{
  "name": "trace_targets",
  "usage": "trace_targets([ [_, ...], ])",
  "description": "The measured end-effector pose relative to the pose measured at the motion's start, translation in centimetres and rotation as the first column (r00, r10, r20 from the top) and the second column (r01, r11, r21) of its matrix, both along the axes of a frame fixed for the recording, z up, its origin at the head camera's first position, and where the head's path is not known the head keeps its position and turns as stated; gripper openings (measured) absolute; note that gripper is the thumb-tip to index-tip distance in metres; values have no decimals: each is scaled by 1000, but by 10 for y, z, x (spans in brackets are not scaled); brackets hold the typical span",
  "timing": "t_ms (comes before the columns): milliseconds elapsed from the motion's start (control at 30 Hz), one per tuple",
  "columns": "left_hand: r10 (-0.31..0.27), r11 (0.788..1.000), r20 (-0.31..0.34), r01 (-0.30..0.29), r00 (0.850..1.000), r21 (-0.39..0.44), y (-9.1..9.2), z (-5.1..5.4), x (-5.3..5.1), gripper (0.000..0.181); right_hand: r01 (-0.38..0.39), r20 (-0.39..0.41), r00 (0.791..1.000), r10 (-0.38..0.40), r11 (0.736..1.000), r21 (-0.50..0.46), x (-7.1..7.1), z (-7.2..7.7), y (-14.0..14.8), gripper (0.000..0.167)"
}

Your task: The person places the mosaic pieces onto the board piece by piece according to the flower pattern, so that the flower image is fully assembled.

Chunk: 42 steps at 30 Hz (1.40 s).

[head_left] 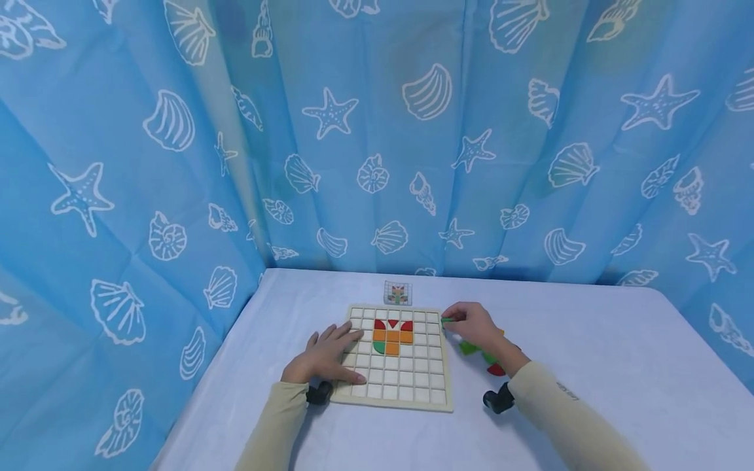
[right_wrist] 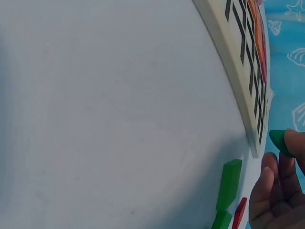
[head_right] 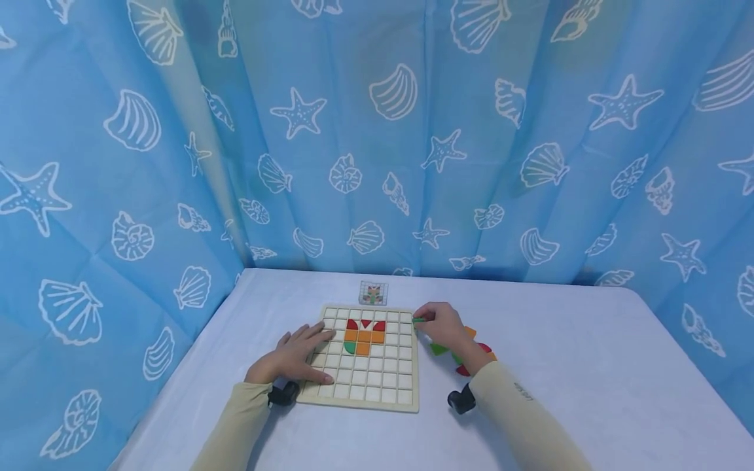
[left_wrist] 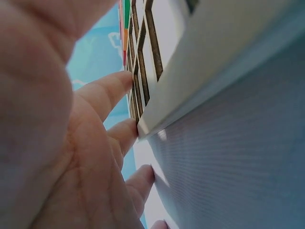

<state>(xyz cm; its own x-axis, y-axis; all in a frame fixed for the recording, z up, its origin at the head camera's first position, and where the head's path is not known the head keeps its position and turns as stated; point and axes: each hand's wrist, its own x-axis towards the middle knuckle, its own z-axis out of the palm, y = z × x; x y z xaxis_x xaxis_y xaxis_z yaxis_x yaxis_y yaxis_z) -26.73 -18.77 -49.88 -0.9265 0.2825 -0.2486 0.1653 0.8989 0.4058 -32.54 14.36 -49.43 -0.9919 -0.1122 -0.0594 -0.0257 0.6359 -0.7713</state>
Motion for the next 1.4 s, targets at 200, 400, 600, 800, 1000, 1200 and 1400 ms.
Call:
trace_targets([
  [200, -5, 1000, -3, 5, 1000, 0, -1, 0, 2, 99, 21, 33, 999, -19, 997, -78, 0, -4, -7, 20],
  [400, 3, 1000, -2, -3, 1000, -3, -2, -1, 2, 99, 47, 40, 998, -43, 993, -104, 2, -1, -11, 26],
  [600, 15, 1000, 6, -15, 1000, -10, -3, 0, 3, 100, 43, 31, 999, -41, 997, -61, 4, -2, -17, 27],
  [800, 11, 1000, -3, -11, 1000, -12, -3, 0, 3, 100, 22, 37, 999, -19, 997, -79, 12, -7, -27, 19],
  [1000, 7, 1000, -7, -7, 1000, -9, -3, -1, 4, 100, -26, 47, 998, 31, 995, -94, 19, -9, -40, 17],
  [1200, -7, 1000, -5, 7, 1000, 1, -2, -3, 2, 100, -85, 52, 995, 89, 993, -82, 26, -8, -55, 10],
  [1400, -7, 1000, -13, 7, 1000, 4, -1, -3, 0, 100, -122, 37, 992, 125, 991, -62, 28, -9, -63, 11],
])
